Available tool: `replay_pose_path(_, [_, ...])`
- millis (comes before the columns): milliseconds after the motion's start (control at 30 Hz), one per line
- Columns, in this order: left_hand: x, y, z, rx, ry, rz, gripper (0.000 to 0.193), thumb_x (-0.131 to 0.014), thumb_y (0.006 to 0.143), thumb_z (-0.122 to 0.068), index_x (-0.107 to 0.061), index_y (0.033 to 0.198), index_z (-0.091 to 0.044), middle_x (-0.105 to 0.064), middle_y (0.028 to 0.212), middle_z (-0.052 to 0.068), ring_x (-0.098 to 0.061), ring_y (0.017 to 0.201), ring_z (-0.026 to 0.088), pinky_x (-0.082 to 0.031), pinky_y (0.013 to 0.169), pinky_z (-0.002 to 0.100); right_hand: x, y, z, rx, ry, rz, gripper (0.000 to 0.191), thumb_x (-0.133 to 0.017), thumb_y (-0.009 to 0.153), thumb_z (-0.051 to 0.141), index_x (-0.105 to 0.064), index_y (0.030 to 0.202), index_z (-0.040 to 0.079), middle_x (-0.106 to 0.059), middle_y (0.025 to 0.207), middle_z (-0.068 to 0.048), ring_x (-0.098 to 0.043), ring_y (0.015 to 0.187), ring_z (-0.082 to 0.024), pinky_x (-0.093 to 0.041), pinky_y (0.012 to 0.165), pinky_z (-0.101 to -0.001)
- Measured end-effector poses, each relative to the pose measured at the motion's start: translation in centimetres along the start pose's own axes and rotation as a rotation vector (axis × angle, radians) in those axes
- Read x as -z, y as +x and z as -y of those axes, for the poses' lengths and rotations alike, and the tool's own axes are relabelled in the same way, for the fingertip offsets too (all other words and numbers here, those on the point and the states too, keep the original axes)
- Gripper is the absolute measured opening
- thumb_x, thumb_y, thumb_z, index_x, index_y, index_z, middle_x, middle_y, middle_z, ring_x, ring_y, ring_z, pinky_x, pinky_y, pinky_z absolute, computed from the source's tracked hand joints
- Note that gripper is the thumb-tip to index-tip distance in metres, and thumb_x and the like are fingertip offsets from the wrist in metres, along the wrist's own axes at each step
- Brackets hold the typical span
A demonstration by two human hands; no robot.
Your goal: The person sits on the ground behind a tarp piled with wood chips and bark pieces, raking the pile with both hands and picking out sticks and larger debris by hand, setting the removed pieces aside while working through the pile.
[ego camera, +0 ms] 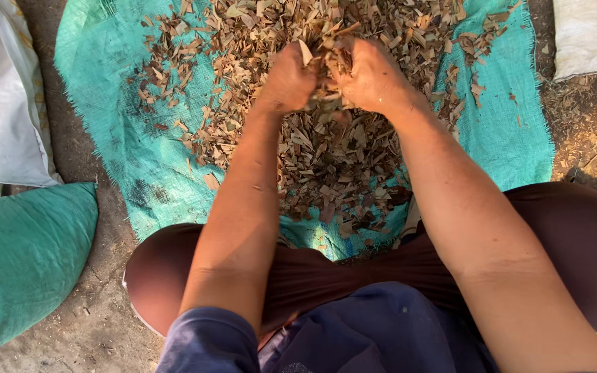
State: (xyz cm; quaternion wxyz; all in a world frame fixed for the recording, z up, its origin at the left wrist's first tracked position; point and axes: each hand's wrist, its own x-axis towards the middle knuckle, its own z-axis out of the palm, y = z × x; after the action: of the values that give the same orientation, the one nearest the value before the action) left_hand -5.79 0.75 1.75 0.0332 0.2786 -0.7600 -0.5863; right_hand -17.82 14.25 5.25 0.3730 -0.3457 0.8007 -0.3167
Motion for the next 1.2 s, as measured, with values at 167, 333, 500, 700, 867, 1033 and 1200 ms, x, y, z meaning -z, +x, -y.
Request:
replay_pose_path(167, [3.3, -1.1, 3.5, 0.107, 0.393, -0.304, 0.062, -0.069, 0.087, -0.030, -0.053, 0.144, -0.014, -0.039, 0.145, 0.030, -0.035, 0.132, 0.047, -0.033, 0.105, 0.065, 0.8, 0.6, -2.8, -0.015, -0.065, -0.184, 0.039, -0.065, 0.098, 0.044, -0.062, 0.121, 0.014, -0.065, 0.114, -0.011, -0.067, 0.107, -0.027, -0.052, 0.097, -0.0525])
replay_pose_path(333, [2.0, -4.2, 12.6, 0.648, 0.192, -0.670, 0.103, -0.071, 0.084, -0.071, -0.022, 0.166, -0.031, 0.012, 0.167, 0.031, 0.012, 0.152, 0.052, -0.012, 0.120, 0.069, -0.9, -0.8, -10.8, -0.303, 0.083, -0.608, 0.075, -0.048, 0.105, 0.065, -0.031, 0.162, 0.019, -0.012, 0.168, -0.024, -0.017, 0.155, -0.045, -0.021, 0.125, -0.0588])
replay_pose_path(500, [0.8, -3.9, 19.6, 1.029, -0.211, -0.803, 0.118, -0.064, 0.079, -0.084, -0.015, 0.165, -0.018, 0.008, 0.171, 0.018, 0.003, 0.155, 0.049, -0.011, 0.121, 0.068, -3.3, -0.4, -15.2, -0.796, 0.468, -0.461, 0.085, -0.045, 0.099, 0.065, -0.010, 0.166, 0.028, 0.000, 0.170, -0.017, -0.015, 0.155, -0.041, -0.023, 0.123, -0.0581])
replay_pose_path(700, [-1.3, -1.6, 19.0, 0.940, -0.272, -0.761, 0.115, -0.071, 0.076, -0.073, -0.040, 0.153, 0.007, -0.050, 0.156, 0.025, -0.050, 0.141, 0.044, -0.038, 0.122, 0.049, -5.8, 1.9, -14.3, -0.672, 0.583, -0.433, 0.074, -0.049, 0.104, 0.051, -0.017, 0.162, 0.020, -0.020, 0.168, -0.013, -0.028, 0.152, -0.036, -0.030, 0.121, -0.0549])
replay_pose_path(867, [-3.4, -0.3, 13.3, 0.280, -0.232, -0.662, 0.099, -0.071, 0.097, -0.036, -0.003, 0.159, 0.001, -0.036, 0.157, 0.025, -0.045, 0.142, 0.044, -0.038, 0.119, 0.050, -7.2, 3.2, -10.7, -0.267, 0.438, -0.376, 0.051, -0.049, 0.103, 0.036, -0.038, 0.149, 0.016, -0.047, 0.145, -0.018, -0.066, 0.123, -0.032, -0.057, 0.103, -0.0459])
replay_pose_path(1033, [-4.3, -0.2, 9.5, -0.327, -0.047, -0.499, 0.056, -0.052, 0.099, -0.041, -0.036, 0.151, -0.028, -0.022, 0.173, 0.022, -0.040, 0.152, 0.044, -0.049, 0.113, 0.055, -8.9, 2.7, -7.9, 0.380, 0.126, -0.485, 0.047, -0.060, 0.109, 0.025, -0.044, 0.150, 0.008, -0.052, 0.147, -0.015, -0.059, 0.137, -0.033, -0.052, 0.115, -0.0454])
replay_pose_path(1200, [-2.0, -0.3, 12.5, 0.047, 0.515, -0.785, 0.075, -0.058, 0.099, -0.066, -0.036, 0.164, -0.037, -0.024, 0.182, 0.011, -0.014, 0.165, 0.038, -0.011, 0.129, 0.071, -6.6, 3.7, -11.8, 0.291, 0.409, -0.705, 0.056, -0.059, 0.105, 0.028, -0.039, 0.150, 0.003, -0.036, 0.154, -0.021, -0.056, 0.133, -0.032, -0.053, 0.116, -0.0442])
